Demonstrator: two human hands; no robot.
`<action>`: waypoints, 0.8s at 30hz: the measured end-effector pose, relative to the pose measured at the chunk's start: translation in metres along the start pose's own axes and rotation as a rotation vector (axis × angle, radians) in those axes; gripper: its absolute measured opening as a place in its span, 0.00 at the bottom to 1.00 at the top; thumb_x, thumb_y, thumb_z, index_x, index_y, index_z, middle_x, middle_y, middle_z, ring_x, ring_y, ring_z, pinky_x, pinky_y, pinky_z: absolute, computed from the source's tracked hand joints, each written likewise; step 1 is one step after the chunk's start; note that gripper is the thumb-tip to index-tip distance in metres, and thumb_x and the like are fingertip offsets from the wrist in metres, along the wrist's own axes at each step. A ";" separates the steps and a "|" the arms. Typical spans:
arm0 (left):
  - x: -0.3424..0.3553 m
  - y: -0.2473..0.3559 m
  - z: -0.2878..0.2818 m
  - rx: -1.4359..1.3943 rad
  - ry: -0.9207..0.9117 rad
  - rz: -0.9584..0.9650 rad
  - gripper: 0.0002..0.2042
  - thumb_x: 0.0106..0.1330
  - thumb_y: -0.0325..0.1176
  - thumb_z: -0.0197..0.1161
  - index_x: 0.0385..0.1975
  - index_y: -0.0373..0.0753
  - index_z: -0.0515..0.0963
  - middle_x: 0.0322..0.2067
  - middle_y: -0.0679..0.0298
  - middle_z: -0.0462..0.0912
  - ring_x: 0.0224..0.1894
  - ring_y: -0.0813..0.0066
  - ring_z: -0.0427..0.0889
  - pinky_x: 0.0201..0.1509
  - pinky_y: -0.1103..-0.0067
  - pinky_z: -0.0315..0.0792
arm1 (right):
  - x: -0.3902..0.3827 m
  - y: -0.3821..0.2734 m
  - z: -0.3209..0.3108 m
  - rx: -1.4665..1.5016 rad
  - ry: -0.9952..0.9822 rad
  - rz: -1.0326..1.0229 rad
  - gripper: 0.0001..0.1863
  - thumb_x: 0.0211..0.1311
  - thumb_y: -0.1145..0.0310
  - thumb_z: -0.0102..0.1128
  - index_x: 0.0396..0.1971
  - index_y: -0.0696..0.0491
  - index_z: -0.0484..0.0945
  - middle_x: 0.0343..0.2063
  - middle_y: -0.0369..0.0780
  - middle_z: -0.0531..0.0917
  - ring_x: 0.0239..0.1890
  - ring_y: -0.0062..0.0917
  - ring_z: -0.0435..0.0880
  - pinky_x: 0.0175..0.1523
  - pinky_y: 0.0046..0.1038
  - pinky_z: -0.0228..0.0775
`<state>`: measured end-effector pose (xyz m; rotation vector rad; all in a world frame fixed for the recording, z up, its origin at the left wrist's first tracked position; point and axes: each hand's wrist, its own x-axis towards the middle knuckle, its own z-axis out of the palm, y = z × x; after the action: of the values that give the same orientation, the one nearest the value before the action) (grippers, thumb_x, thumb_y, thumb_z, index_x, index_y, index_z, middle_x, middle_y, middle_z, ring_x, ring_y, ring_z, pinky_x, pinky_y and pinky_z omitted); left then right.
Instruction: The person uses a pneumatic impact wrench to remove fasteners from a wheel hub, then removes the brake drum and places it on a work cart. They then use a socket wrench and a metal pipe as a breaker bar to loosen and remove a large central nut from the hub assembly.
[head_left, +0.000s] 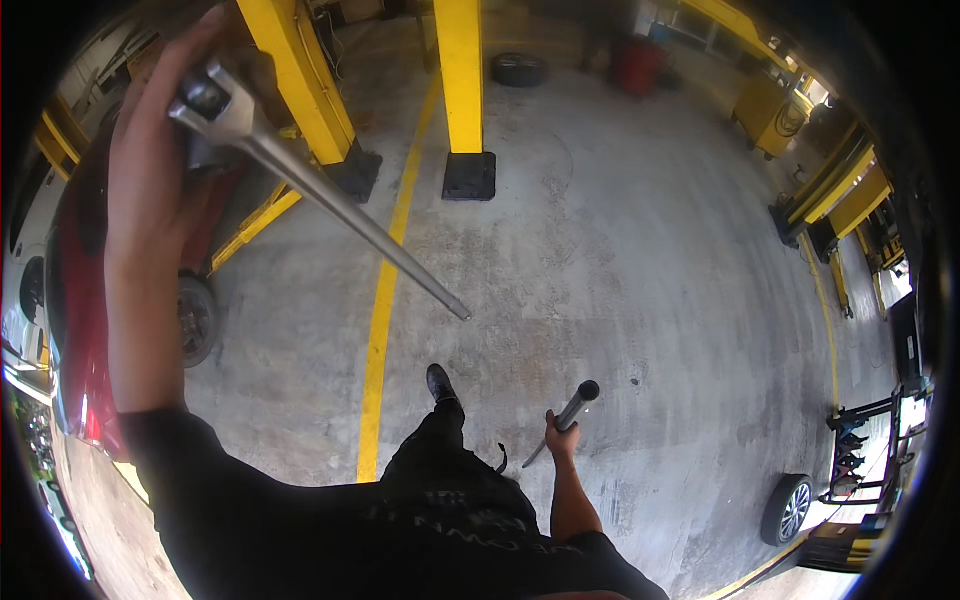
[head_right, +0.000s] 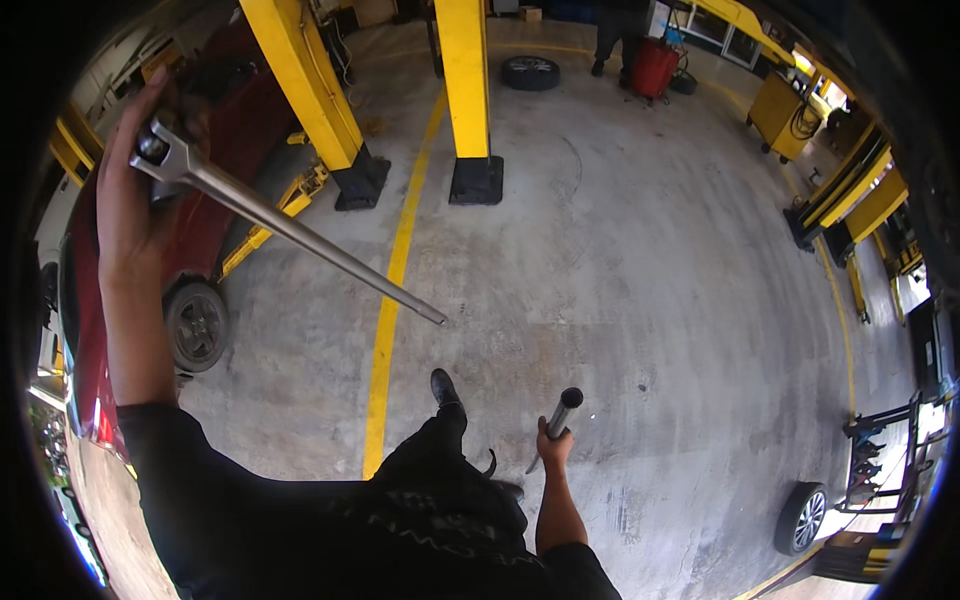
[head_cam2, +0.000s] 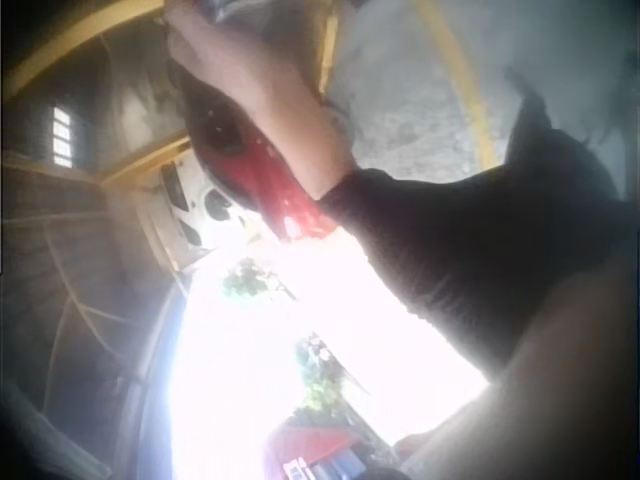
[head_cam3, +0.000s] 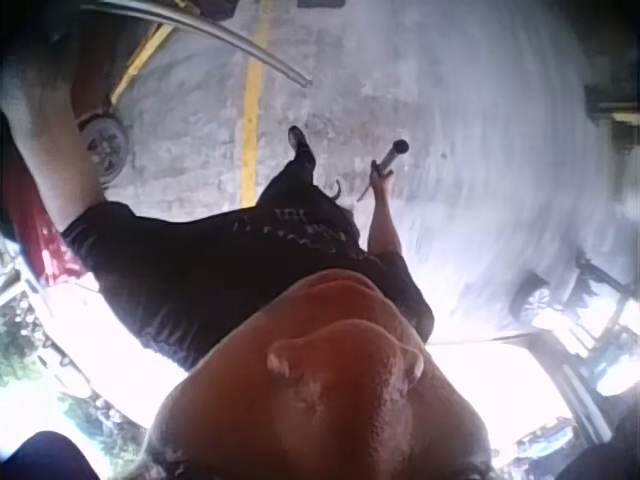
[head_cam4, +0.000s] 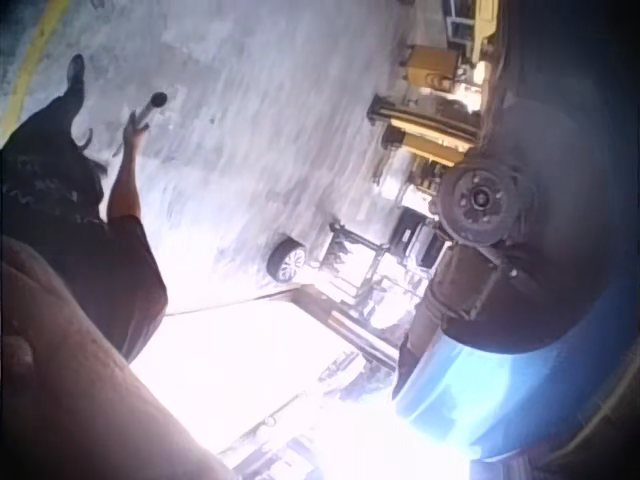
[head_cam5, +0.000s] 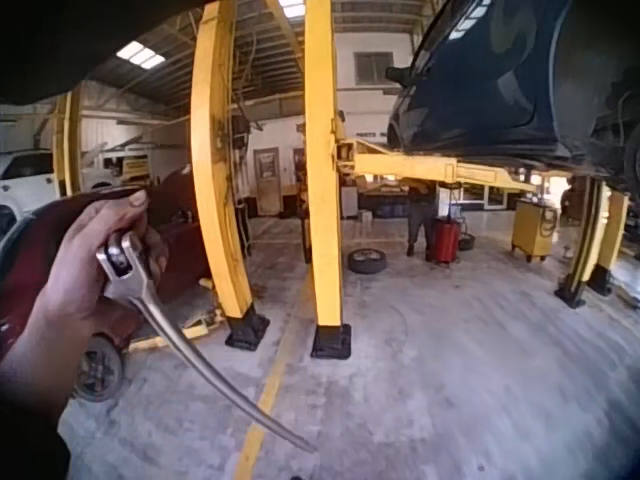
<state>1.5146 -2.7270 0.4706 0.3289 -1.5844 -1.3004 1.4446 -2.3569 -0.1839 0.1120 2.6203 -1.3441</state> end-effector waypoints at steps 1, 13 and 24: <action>0.009 -0.015 -0.013 0.008 0.017 -0.004 0.14 0.71 0.43 0.56 0.36 0.37 0.77 0.26 0.59 0.80 0.26 0.78 0.78 0.32 0.82 0.72 | 0.015 -0.024 0.013 0.036 0.012 -0.026 0.21 0.54 0.57 0.71 0.17 0.60 0.79 0.15 0.48 0.81 0.22 0.37 0.85 0.31 0.38 0.72; 0.134 -0.239 -0.119 0.513 -0.454 -0.303 0.19 0.74 0.35 0.54 0.20 0.31 0.76 0.18 0.62 0.81 0.18 0.87 0.74 0.22 0.85 0.66 | 0.254 -0.290 0.184 0.248 0.012 -0.189 0.22 0.57 0.59 0.70 0.13 0.59 0.75 0.14 0.40 0.78 0.19 0.22 0.77 0.30 0.33 0.69; 0.243 -0.393 -0.112 0.606 -0.021 -0.358 0.25 0.76 0.41 0.46 0.19 0.32 0.79 0.13 0.67 0.76 0.14 0.86 0.69 0.19 0.85 0.57 | 0.516 -0.504 0.416 0.293 0.017 -0.301 0.22 0.59 0.58 0.68 0.14 0.58 0.76 0.15 0.40 0.80 0.18 0.26 0.78 0.30 0.33 0.70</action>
<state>1.3521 -3.1172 0.2529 1.0137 -1.9787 -1.0483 0.9189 -3.0002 -0.1255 -0.2397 2.5097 -1.8266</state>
